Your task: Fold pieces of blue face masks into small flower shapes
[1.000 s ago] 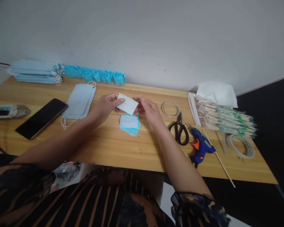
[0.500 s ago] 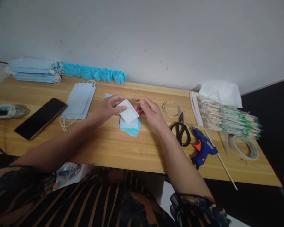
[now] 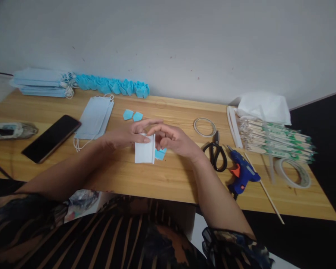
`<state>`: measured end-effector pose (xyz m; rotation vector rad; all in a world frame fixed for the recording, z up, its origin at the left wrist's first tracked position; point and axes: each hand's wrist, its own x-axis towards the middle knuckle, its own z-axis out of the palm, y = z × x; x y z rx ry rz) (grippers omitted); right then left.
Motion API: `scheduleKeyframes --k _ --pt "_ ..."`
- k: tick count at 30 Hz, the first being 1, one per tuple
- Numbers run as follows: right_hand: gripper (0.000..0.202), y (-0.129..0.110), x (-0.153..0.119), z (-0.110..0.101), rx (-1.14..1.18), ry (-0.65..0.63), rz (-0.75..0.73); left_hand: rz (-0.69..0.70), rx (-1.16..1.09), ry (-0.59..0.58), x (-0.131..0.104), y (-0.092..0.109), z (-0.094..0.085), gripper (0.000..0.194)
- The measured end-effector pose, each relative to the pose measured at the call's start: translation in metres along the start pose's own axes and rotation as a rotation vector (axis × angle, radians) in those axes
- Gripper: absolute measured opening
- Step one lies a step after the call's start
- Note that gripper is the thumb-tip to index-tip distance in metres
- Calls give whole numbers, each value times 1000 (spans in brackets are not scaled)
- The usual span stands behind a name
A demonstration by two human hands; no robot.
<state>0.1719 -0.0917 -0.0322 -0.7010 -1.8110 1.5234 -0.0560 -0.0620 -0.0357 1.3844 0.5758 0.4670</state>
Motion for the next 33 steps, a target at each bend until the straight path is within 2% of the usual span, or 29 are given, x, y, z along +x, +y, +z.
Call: scheduleKeyframes --k 3,5,8,11,15,19,25,30,33 --pt "50 -4 0 1 -32 -9 59 8 2 94 -2 -1 5 75" --pt "45 -5 0 3 -37 41 93 14 -17 178 -1 -4 6 64" --pt "50 -5 1 3 12 215 81 -9 -130 246 4 -7 5 52" --pt "52 -3 2 3 -1 391 34 -37 -296 235 9 -9 3 60" --pt "31 1 2 2 -230 496 15 28 -392 266 13 -12 0 55" --pt "24 3 3 3 -496 500 29 65 -384 327 14 -16 -3 45" --pt "14 -6 8 -2 -636 492 39 102 -203 471 10 -12 -5 45" --pt "13 -14 17 -8 -561 449 62 166 -149 510 6 -3 -2 48" --pt "21 -7 24 -5 -381 508 72 192 -140 510 7 -4 -2 49"
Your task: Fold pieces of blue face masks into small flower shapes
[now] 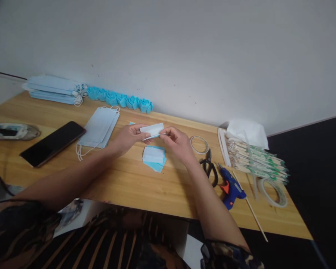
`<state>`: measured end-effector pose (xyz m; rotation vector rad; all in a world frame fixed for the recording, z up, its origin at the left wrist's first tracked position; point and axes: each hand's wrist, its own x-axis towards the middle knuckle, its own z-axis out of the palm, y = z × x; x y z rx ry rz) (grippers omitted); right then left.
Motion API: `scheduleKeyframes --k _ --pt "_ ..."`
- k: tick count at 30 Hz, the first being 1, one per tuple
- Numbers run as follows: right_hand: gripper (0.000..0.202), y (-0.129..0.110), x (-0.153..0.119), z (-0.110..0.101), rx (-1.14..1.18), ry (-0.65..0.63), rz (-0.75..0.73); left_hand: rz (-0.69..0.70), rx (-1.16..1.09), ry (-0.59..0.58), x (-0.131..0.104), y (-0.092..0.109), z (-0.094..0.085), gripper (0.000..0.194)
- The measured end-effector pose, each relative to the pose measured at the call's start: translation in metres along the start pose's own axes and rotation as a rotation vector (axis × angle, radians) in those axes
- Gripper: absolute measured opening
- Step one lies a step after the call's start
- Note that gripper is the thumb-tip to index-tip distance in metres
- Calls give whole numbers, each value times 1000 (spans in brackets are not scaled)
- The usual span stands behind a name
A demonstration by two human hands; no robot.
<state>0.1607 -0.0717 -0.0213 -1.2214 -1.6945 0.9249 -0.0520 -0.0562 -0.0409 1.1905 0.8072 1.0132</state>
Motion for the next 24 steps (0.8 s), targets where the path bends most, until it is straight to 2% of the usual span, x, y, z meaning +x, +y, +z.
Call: scheduleKeyframes --k 3,6,14,19,24 --pt "29 6 0 12 155 88 46 12 -8 -2 2 -4 0 51" --pt "32 10 -4 19 209 148 68 -7 0 5 2 -7 0 53" --pt "22 19 -12 19 155 193 68 -48 57 15 -3 -2 6 45" --pt "19 21 -13 20 147 188 68 -30 135 26 -5 0 8 64" --pt "16 19 -14 22 152 198 58 -24 164 45 -4 -2 9 62"
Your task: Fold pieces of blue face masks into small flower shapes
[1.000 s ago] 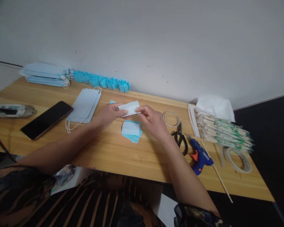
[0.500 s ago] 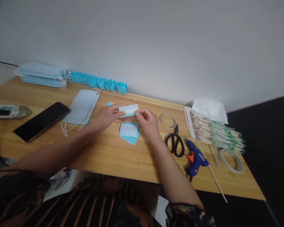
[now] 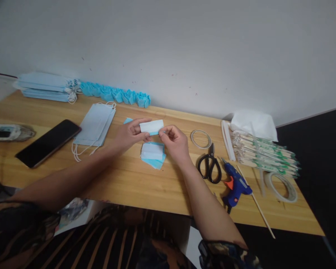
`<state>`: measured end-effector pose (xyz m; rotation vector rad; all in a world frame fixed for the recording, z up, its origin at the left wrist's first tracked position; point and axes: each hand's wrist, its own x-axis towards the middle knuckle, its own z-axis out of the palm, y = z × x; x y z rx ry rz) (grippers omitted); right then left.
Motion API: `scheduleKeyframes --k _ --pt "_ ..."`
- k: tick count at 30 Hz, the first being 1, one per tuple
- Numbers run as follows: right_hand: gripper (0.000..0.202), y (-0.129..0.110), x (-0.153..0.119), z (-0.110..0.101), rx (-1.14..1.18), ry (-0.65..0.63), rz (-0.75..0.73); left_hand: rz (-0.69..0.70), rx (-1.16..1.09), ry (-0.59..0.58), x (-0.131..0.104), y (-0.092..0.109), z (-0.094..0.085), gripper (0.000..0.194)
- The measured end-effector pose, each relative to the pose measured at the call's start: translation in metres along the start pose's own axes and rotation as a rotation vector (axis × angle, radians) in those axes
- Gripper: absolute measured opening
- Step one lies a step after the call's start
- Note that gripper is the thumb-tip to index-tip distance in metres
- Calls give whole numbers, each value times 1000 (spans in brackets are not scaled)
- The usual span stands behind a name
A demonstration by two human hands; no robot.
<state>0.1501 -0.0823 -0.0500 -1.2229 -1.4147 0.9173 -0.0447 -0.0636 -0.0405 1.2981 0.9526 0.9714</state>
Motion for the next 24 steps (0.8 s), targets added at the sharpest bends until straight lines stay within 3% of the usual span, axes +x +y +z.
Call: scheduleKeyframes --k 9,14,18,21,24 --pt "28 2 1 2 101 3 56 45 30 21 0 -5 0 56" --pt "59 5 2 -1 147 -6 89 86 72 63 0 -6 0 59" --pt "73 5 2 -4 270 -93 152 185 188 45 -2 -6 -1 66" --pt "80 5 0 -2 197 -156 121 240 297 44 -5 -5 0 68" --pt "76 5 0 1 125 -117 74 216 241 38 -6 -3 2 73"
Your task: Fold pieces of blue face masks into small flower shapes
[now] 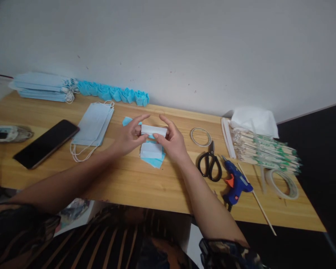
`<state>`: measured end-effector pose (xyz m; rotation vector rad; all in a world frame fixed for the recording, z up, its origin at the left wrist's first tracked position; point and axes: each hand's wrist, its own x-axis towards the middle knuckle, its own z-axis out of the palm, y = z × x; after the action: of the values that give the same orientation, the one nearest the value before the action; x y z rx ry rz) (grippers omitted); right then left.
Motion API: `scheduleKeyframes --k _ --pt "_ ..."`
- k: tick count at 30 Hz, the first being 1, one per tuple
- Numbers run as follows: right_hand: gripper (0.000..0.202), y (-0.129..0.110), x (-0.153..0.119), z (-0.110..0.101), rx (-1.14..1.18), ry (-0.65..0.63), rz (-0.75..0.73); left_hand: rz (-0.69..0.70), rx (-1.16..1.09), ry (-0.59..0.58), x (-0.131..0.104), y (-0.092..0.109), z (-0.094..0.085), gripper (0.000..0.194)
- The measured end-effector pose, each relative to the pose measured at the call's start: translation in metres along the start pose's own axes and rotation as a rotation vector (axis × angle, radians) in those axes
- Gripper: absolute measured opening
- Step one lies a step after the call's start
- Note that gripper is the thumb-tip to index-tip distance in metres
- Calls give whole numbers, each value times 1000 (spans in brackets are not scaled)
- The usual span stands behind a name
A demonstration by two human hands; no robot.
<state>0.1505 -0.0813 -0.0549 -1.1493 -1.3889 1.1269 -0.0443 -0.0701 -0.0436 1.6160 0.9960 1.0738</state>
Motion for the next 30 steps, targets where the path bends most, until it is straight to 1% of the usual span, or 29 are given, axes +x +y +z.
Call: scheduleKeyframes --k 2,4,5,6,8,9,10,12,14,18,20,26,30 --pt "73 -1 0 1 3 58 -40 -46 -159 0 1 0 2 78" --pt "72 -2 0 2 1 109 -75 -103 -318 -7 2 -1 4 78" --pt "72 -3 -1 3 -7 127 -87 -133 -367 -22 2 -1 4 74" --pt "71 -3 -1 3 -17 137 -96 -161 -392 -44 2 -2 5 65" --pt "70 -3 -3 6 -29 127 -112 -203 -381 -91 2 -3 7 42" --pt "70 -3 -3 7 -27 113 -118 -215 -356 -100 2 -3 7 34" --pt "69 -2 -4 9 -20 99 -121 -222 -327 -93 1 -3 8 31" --pt "67 -1 -5 13 5 85 -115 -235 -274 -48 -1 -1 8 34" --pt "64 0 -5 15 14 109 -100 -253 -241 -12 -2 1 8 36" --pt "52 1 -3 11 -14 206 -99 -290 -216 -12 -1 2 7 34" --pt "49 0 -1 7 1 229 -102 -304 -222 -12 -1 0 7 31" --pt "49 -5 -1 7 96 213 -72 -338 -382 14 1 -4 6 28" --pt "35 -8 -5 5 183 178 -71 -365 -501 45 2 -2 5 22"
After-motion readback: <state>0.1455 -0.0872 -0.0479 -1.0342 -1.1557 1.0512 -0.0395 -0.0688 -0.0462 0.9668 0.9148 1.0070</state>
